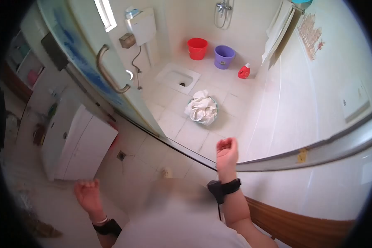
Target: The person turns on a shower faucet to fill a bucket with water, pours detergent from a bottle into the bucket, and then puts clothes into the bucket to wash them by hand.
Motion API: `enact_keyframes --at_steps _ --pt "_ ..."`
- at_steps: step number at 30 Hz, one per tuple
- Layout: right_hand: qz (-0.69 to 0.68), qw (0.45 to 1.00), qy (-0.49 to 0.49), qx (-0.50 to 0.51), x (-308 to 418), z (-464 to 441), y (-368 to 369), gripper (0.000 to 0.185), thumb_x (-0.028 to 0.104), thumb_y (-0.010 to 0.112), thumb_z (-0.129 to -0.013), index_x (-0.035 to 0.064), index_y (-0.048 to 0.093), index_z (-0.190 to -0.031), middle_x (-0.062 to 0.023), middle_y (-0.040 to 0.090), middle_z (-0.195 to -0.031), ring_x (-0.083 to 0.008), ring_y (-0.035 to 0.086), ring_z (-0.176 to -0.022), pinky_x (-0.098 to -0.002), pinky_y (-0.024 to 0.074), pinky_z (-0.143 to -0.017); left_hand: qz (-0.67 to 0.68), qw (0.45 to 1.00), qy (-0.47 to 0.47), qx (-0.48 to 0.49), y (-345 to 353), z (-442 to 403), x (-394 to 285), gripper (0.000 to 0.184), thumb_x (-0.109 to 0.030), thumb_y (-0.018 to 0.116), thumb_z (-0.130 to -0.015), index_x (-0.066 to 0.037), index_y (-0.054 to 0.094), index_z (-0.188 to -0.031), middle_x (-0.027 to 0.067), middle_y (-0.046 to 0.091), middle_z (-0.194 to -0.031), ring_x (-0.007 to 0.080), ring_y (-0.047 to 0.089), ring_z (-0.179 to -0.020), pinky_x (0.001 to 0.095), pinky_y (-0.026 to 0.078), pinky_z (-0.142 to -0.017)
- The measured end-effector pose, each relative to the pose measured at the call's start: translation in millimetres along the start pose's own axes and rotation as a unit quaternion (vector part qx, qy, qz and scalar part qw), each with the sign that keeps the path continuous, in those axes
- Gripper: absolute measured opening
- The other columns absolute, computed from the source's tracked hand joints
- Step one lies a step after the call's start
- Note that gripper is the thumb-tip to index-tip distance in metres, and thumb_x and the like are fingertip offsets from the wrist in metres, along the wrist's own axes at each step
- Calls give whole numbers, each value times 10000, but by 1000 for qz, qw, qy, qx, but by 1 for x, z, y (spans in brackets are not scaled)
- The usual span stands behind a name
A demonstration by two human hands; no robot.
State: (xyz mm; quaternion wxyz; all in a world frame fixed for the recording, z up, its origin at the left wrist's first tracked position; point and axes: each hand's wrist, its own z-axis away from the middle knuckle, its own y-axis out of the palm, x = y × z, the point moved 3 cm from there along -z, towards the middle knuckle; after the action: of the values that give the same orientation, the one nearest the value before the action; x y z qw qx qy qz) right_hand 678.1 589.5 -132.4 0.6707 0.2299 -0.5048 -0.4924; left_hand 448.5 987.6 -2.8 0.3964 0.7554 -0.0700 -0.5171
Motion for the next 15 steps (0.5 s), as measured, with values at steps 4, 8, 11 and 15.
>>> enact_keyframes --at_steps 4,8,11,15 --pt "-80 994 -72 -20 38 -42 39 184 197 496 -944 109 553 -793 0 574 -724 -155 572 -757 -306 495 -763 -10 991 -122 53 35 -121 91 296 -251 381 -985 -69 581 -864 76 620 -813 206 567 -780 430 412 -888" --pt "-67 995 -69 11 44 -62 85 200 177 461 -955 110 571 -802 8 575 -724 -151 585 -776 -297 509 -784 -70 971 -163 163 98 -217 179 304 -241 371 -986 -57 568 -847 103 617 -805 224 578 -780 428 435 -876" --pt "-55 995 -78 -13 55 -101 102 192 191 469 -958 112 569 -815 13 576 -743 -152 579 -778 -300 503 -782 -51 952 -185 237 149 -275 227 267 -196 397 -975 -17 564 -869 138 626 -844 269 623 -797 459 442 -904" --pt "-22 995 -93 -17 57 -203 108 189 236 483 -959 115 562 -837 2 584 -755 -154 578 -783 -302 490 -770 41 946 -263 184 175 -341 318 245 -194 423 -971 -24 565 -866 113 630 -845 240 621 -821 396 462 -883"
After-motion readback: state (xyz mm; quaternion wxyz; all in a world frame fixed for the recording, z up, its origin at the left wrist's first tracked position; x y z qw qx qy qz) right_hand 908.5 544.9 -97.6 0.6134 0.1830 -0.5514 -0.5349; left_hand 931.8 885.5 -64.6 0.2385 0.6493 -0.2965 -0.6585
